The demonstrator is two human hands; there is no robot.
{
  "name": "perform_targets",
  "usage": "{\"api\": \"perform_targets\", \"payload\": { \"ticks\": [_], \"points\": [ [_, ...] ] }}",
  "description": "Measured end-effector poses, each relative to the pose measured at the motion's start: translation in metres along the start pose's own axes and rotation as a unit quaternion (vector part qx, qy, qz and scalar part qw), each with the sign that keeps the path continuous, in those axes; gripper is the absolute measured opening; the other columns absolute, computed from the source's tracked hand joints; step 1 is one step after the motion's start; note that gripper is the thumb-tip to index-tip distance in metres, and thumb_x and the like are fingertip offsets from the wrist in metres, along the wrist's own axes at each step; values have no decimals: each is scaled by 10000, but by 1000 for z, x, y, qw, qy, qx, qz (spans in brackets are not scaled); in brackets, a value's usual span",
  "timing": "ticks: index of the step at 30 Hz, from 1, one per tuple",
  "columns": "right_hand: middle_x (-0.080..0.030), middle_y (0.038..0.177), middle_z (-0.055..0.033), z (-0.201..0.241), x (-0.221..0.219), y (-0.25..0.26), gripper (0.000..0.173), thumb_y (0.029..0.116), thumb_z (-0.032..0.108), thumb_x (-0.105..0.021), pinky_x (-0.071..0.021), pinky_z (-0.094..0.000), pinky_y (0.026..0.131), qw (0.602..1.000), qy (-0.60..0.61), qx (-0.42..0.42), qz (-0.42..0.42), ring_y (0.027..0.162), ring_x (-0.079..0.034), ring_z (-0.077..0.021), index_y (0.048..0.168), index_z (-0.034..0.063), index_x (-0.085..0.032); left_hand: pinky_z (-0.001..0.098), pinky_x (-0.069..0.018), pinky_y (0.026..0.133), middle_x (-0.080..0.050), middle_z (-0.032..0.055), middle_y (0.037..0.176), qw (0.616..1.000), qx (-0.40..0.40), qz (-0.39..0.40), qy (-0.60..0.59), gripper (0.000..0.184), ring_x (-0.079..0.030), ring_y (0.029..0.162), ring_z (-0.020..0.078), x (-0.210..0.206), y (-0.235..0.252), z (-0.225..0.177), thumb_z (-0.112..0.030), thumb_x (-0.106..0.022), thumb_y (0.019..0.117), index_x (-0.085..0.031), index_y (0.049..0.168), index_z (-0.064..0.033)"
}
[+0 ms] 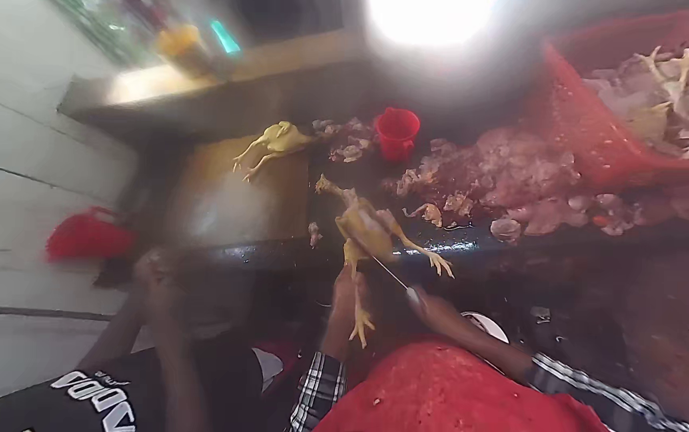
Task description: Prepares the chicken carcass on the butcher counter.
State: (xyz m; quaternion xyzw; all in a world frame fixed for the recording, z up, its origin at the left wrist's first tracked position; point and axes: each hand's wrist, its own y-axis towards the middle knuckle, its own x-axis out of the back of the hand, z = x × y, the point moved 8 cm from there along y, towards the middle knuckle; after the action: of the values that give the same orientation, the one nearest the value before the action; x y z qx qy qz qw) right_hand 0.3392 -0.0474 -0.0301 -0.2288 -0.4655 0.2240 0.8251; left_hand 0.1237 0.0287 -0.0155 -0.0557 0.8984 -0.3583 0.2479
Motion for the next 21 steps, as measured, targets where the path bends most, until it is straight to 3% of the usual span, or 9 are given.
{"api": "perform_targets", "payload": {
  "ticks": [3, 5, 8, 10, 13, 15, 16, 18, 21],
  "points": [
    [-732, 994, -165, -32, -4, -19, 554, 1053, 530, -424, -570, -609, 839, 999, -35, 18, 8, 930, -726, -388, 1521, 235, -396, 276, -458, 409, -503, 28, 615, 1000, -8, 20, 0, 493, -491, 438, 136, 29, 17, 10, -474, -237, 1123, -523, 1094, -73],
    [-729, 1009, -165, -35, 11, -17, 584, 1055, 560, -401, -567, -603, 842, 998, -27, 34, -34, 931, -725, -377, 1524, 213, -410, 275, -469, 406, -514, 29, 607, 999, -30, 12, -14, 542, -497, 426, 133, 30, 29, 18, -507, -214, 1116, -521, 1040, -66],
    [-717, 1060, -204, -39, 52, 1, 648, 1052, 562, -412, -558, -613, 876, 988, 59, -15, -140, 986, -712, -391, 1523, 117, -432, 295, -478, 429, -489, 20, 608, 998, -70, 6, -9, 470, -487, 444, 138, -12, 23, 18, -477, -255, 1122, -512, 1078, -85],
    [-718, 1059, -188, -37, 82, 15, 657, 1048, 567, -421, -566, -597, 866, 974, 98, -18, -203, 976, -716, -366, 1534, 126, -414, 313, -507, 459, -504, 45, 635, 995, -82, 27, 45, 328, -521, 474, 160, -45, 16, 19, -348, -320, 1135, -450, 1257, -72],
    [-724, 1092, -168, -20, 123, 14, 624, 1054, 527, -419, -564, -601, 841, 957, 79, -1, -278, 957, -720, -358, 1549, 147, -414, 394, -603, 552, -660, 162, 768, 981, -87, 49, 166, 391, -678, 601, 269, -57, 19, 15, -255, -402, 1123, -351, 1445, -40],
    [-699, 1227, -177, -31, 152, 8, 596, 1070, 469, -431, -557, -638, 874, 950, 35, -17, -310, 1035, -709, -393, 1601, 209, -353, 413, -645, 689, -747, 164, 975, 956, -114, 26, 268, 417, -755, 794, 264, -42, 28, 1, -280, -436, 1111, -415, 1450, -36],
    [-669, 1300, -192, -47, 164, 4, 589, 1072, 424, -451, -541, -655, 912, 946, 35, -25, -322, 1096, -690, -413, 1611, 212, -339, 382, -627, 817, -743, 111, 1111, 921, -169, -12, 350, 425, -738, 947, 200, -29, 34, -11, -311, -456, 1101, -504, 1428, -43],
    [-631, 1366, -201, -84, 178, 2, 566, 1073, 385, -482, -528, -665, 950, 938, 41, -28, -342, 1148, -670, -419, 1593, 194, -369, 425, -424, 1147, -615, 132, 1405, 784, -303, -78, 535, 512, -560, 1325, 228, -10, 44, -29, -394, -441, 1084, -565, 1436, -44],
    [-635, 1347, -212, -135, 171, -2, 562, 1058, 390, -521, -510, -620, 1010, 938, 91, -31, -333, 1183, -657, -391, 1559, 161, -414, 503, -283, 1251, -436, 178, 1582, 642, -339, -7, 688, 590, -350, 1505, 332, -8, 32, 13, -447, -351, 1081, -511, 1493, -58]
  ]
}}
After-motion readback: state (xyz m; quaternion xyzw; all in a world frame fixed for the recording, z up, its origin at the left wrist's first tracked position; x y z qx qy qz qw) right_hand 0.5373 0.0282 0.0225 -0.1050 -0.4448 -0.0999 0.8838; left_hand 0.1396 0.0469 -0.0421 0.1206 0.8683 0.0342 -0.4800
